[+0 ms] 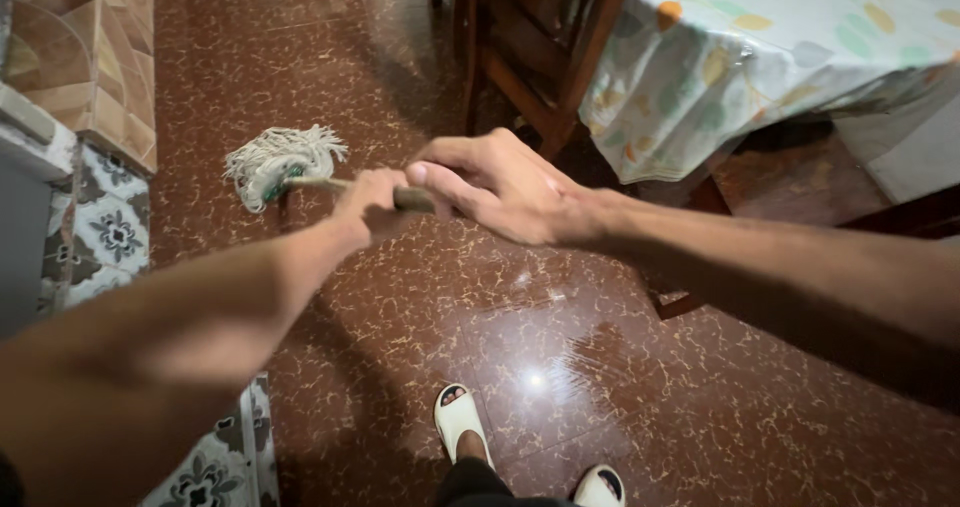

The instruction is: The person mops a tiled floor using a traditional string mop. They move the mop back and forth across the floor surface, working around a dining table and chairs.

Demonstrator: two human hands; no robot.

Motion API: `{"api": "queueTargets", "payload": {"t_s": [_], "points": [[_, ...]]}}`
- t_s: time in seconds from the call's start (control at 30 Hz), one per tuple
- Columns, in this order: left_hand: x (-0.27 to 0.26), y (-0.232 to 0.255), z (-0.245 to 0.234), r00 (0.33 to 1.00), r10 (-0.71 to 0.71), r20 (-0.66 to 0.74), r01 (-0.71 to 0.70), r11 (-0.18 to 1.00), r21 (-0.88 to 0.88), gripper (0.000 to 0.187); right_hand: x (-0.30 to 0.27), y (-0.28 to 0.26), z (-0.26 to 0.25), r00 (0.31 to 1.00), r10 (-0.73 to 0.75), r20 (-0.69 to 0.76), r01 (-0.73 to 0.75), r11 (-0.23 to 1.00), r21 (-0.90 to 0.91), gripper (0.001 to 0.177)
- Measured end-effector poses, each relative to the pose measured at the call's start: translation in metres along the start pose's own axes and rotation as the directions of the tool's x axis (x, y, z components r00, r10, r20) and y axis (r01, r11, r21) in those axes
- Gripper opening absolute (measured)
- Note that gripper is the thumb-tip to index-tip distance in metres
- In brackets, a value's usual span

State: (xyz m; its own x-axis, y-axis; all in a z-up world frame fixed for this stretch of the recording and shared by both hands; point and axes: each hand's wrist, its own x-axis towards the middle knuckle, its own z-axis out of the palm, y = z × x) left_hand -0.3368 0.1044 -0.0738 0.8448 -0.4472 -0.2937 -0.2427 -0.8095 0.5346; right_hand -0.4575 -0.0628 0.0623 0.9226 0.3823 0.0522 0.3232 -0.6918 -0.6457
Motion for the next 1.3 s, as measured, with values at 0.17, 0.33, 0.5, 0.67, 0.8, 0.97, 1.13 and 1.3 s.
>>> {"api": "queueTargets", "payload": {"t_s": [0.17,0.33,0.5,0.67,0.8,0.97,1.13,1.3], "points": [[-0.032,0.059,0.054,0.999,0.036,-0.021,-0.036,0.999,-0.004,0.026,-0.078,0.006,-0.027,0.987,0.114,-0.11,-0.105,0.991,0.082,0.041],[-0.079,0.128,0.125,0.968,0.176,-0.18,-0.214,0.953,-0.214,0.017,-0.186,0.004,-0.065,0.982,0.078,-0.171,-0.056,0.99,0.128,0.031],[-0.146,0.208,0.185,0.757,0.373,-0.536,-0.547,0.81,-0.209,0.022,-0.3,-0.01,-0.098,0.975,-0.058,-0.217,0.102,0.975,0.2,0.028],[-0.206,0.283,0.211,0.795,0.321,-0.516,-0.524,0.791,-0.315,0.028,-0.37,-0.024,-0.137,0.918,-0.273,-0.287,0.323,0.936,0.141,0.027],[-0.237,0.313,0.222,0.794,0.35,-0.497,-0.551,0.759,-0.346,0.03,-0.406,-0.049,-0.157,0.858,-0.42,-0.298,0.469,0.875,0.118,0.026],[-0.267,0.3,0.226,0.725,0.361,-0.586,-0.602,0.746,-0.285,0.032,-0.414,-0.075,-0.142,0.828,-0.53,-0.183,0.554,0.822,0.128,0.025],[-0.282,0.271,0.194,0.733,0.426,-0.53,-0.603,0.768,-0.217,0.018,-0.384,-0.103,-0.11,0.805,-0.573,-0.153,0.59,0.798,0.123,0.026],[-0.321,0.274,0.145,0.989,0.052,-0.14,-0.149,0.237,-0.96,0.026,-0.336,-0.107,-0.081,0.789,-0.614,-0.014,0.608,0.779,0.152,0.029]]}}
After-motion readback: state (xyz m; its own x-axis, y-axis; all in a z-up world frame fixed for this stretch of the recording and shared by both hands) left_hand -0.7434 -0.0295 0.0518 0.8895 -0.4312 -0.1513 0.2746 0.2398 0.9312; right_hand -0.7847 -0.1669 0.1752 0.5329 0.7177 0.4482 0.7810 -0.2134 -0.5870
